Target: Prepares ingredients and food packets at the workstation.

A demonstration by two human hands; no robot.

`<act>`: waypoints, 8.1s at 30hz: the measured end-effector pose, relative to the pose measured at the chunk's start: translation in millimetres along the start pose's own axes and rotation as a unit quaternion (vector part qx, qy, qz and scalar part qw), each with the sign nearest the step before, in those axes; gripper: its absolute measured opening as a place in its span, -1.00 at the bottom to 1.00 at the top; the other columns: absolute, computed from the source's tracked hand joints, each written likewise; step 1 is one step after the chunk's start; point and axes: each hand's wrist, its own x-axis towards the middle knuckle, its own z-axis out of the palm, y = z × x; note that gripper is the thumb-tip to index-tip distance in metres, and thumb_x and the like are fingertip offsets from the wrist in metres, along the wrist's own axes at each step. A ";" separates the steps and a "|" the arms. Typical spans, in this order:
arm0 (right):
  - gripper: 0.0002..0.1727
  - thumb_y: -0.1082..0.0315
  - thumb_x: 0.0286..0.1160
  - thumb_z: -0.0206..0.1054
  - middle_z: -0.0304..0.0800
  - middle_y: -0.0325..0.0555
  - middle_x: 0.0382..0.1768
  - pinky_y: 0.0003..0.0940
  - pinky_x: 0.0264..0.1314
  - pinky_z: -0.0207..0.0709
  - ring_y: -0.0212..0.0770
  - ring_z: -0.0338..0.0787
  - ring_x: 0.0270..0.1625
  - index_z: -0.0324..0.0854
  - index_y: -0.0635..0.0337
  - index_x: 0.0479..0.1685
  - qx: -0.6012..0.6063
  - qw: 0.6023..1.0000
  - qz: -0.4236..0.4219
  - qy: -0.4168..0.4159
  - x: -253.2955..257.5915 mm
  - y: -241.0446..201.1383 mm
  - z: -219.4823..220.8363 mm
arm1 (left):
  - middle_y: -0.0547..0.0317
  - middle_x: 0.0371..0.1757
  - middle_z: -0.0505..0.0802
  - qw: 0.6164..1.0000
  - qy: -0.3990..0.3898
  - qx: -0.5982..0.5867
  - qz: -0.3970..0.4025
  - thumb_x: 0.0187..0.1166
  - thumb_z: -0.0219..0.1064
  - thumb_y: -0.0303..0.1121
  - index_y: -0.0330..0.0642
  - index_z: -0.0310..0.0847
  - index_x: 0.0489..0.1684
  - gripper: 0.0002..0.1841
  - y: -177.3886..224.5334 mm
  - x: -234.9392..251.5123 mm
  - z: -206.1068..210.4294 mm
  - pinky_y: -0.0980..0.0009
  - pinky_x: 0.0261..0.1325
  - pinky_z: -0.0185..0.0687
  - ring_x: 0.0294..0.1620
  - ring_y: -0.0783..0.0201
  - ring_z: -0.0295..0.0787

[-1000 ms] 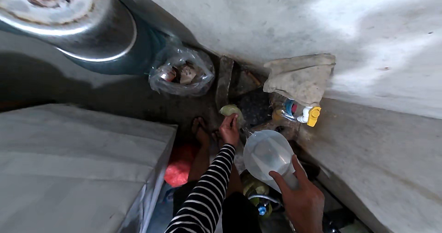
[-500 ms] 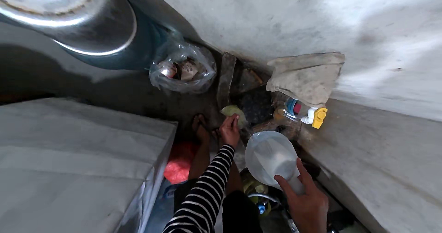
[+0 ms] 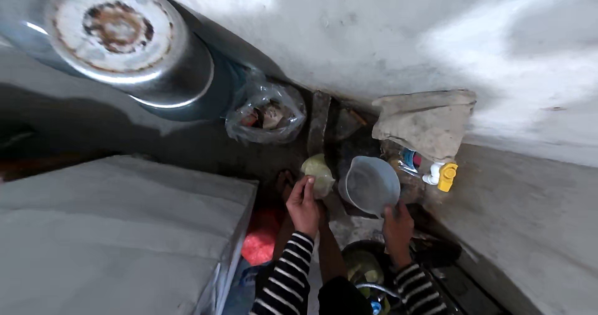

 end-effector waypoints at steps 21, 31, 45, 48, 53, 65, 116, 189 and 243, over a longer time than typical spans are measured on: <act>-0.41 0.04 0.77 0.21 0.66 0.30 0.40 0.07 0.56 0.54 0.15 0.69 0.44 0.48 0.34 0.56 -0.034 0.975 -0.122 -0.182 62.1 -110.7 97.4 | 0.19 -0.24 0.84 0.996 0.077 -0.033 0.039 0.70 0.28 -0.38 -0.23 0.85 -0.08 -0.81 58.4 -73.0 -128.8 0.44 -0.32 0.76 -0.41 0.36 0.74; -0.50 -0.04 0.44 0.55 0.92 -0.28 -0.22 -0.28 -0.11 0.85 -0.36 0.89 -0.23 0.74 0.04 0.27 -0.073 0.835 -0.416 -0.353 -238.9 -160.6 -110.6 | 0.05 -0.17 0.89 0.984 0.130 -0.111 0.058 0.70 0.30 -0.42 -0.30 0.81 -0.01 -0.81 167.5 -244.9 -176.0 0.26 -0.26 0.89 -0.36 0.23 0.84; -0.69 0.18 0.46 0.52 0.90 0.05 -0.35 0.10 -0.08 0.79 0.01 0.92 -0.25 0.80 0.31 -0.16 -0.281 0.463 -0.683 -0.490 -477.9 -122.2 -168.9 | 0.15 -0.07 0.93 0.909 0.404 -0.096 0.030 0.67 0.35 -0.27 -0.20 0.88 -0.12 -0.78 142.2 -539.1 -303.1 0.27 0.24 0.77 -0.03 0.34 0.87; -0.69 0.18 0.51 0.44 0.89 0.11 -0.31 0.16 -0.01 0.77 0.08 0.92 -0.20 0.76 0.31 -0.08 -0.364 0.371 -0.686 -0.508 -547.6 -87.1 -156.2 | 0.21 -0.08 0.92 0.855 0.498 -0.144 -0.009 0.66 0.37 -0.27 -0.15 0.88 -0.10 -0.80 121.4 -597.2 -323.2 0.32 0.18 0.81 -0.08 0.39 0.87; -0.79 0.32 0.48 0.46 0.91 -0.09 -0.33 -0.08 -0.10 0.88 -0.16 0.93 -0.33 0.78 0.22 -0.03 -0.367 0.226 -0.696 -0.575 -661.7 -7.2 -137.0 | 0.18 -0.08 0.93 0.772 0.593 -0.225 -0.042 0.63 0.39 -0.33 -0.19 0.87 -0.06 -0.83 71.5 -697.7 -374.9 0.32 0.10 0.84 -0.14 0.37 0.88; -0.57 -0.09 0.59 0.36 0.93 -0.10 -0.14 0.01 0.15 0.78 -0.12 0.91 -0.06 0.81 0.08 0.07 -0.401 0.140 -0.725 -0.542 -893.3 156.9 -97.2 | 0.13 -0.21 0.95 0.764 0.608 -0.186 -0.108 0.66 0.38 -0.26 -0.19 0.85 0.01 -0.78 -18.7 -893.1 -535.4 0.18 0.01 0.87 -0.26 0.28 0.92; -0.83 0.26 0.56 0.39 0.85 -0.07 0.02 -0.09 0.25 0.72 -0.12 0.86 0.02 0.86 0.10 -0.10 -0.271 0.256 -0.820 -0.434 -1167.9 132.0 145.1 | 0.00 -0.03 0.88 0.830 0.552 0.069 0.030 0.76 0.14 -0.20 -0.10 0.66 0.38 -0.64 -132.9 -816.0 -987.7 0.05 0.15 0.76 -0.05 0.12 0.85; -0.53 0.10 0.66 0.28 0.59 0.18 0.53 0.38 0.48 0.49 0.27 0.65 0.49 0.67 0.18 0.41 -0.520 0.085 -0.764 -0.374 -1193.1 134.6 300.0 | 0.06 0.72 0.51 0.844 0.526 -0.074 0.069 0.75 -0.08 -0.49 -0.28 0.61 0.44 -0.57 -131.4 -745.8 -916.2 0.05 0.83 0.13 0.84 0.01 0.15; -0.65 0.42 0.68 0.20 0.83 -0.10 0.23 -0.26 -0.01 0.83 -0.27 0.89 -0.15 0.59 0.18 0.38 -0.226 0.293 -0.686 -0.626 -1132.8 122.1 146.0 | -0.12 0.21 0.79 0.795 0.604 0.049 0.015 0.68 0.24 -0.37 -0.25 0.88 0.01 -0.74 -131.6 -744.7 -922.2 0.08 0.56 0.45 0.35 0.00 0.64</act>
